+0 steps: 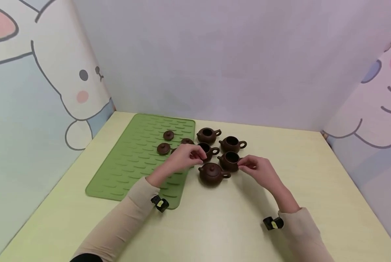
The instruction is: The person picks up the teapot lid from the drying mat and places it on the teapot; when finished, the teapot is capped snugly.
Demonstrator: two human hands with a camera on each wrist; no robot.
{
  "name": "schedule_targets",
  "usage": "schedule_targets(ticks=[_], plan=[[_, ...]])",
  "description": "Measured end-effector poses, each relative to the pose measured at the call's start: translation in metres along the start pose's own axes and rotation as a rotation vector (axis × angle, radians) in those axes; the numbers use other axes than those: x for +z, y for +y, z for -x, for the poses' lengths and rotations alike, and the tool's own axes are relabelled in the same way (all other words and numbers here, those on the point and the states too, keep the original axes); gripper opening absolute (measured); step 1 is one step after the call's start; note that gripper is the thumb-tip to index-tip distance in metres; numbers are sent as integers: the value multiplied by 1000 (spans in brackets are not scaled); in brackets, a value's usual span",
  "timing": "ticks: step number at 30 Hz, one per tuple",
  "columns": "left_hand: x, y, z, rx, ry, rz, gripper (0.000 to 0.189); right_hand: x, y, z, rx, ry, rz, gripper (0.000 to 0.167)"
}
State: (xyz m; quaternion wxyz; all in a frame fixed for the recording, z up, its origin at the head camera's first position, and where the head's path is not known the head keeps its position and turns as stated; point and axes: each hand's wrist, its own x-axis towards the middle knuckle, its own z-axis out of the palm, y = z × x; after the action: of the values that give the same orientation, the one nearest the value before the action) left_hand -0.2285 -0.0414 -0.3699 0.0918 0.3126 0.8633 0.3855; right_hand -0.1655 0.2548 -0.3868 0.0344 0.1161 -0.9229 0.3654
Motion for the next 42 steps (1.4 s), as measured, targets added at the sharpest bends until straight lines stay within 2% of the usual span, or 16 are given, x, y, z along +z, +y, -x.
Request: schedule_targets(ticks=[7,13,17,24,33,42], plan=[[-14,-12,4,-35,52,13,13,-9,8,0,47,96,23,13],[-26,-21,7,-96,124,0,14,-10,19,-3,80,200,23,14],[-32,-28,6,-113,161,7,14,-10,25,-5,99,227,5,16],[-34,-43,9,-177,190,50,15,-8,31,-6,145,176,-15,21],[-32,-58,11,-259,220,110,17,-5,31,-10,147,136,-26,23],[-34,-67,11,-333,198,103,17,0,29,-19,163,100,-65,23]])
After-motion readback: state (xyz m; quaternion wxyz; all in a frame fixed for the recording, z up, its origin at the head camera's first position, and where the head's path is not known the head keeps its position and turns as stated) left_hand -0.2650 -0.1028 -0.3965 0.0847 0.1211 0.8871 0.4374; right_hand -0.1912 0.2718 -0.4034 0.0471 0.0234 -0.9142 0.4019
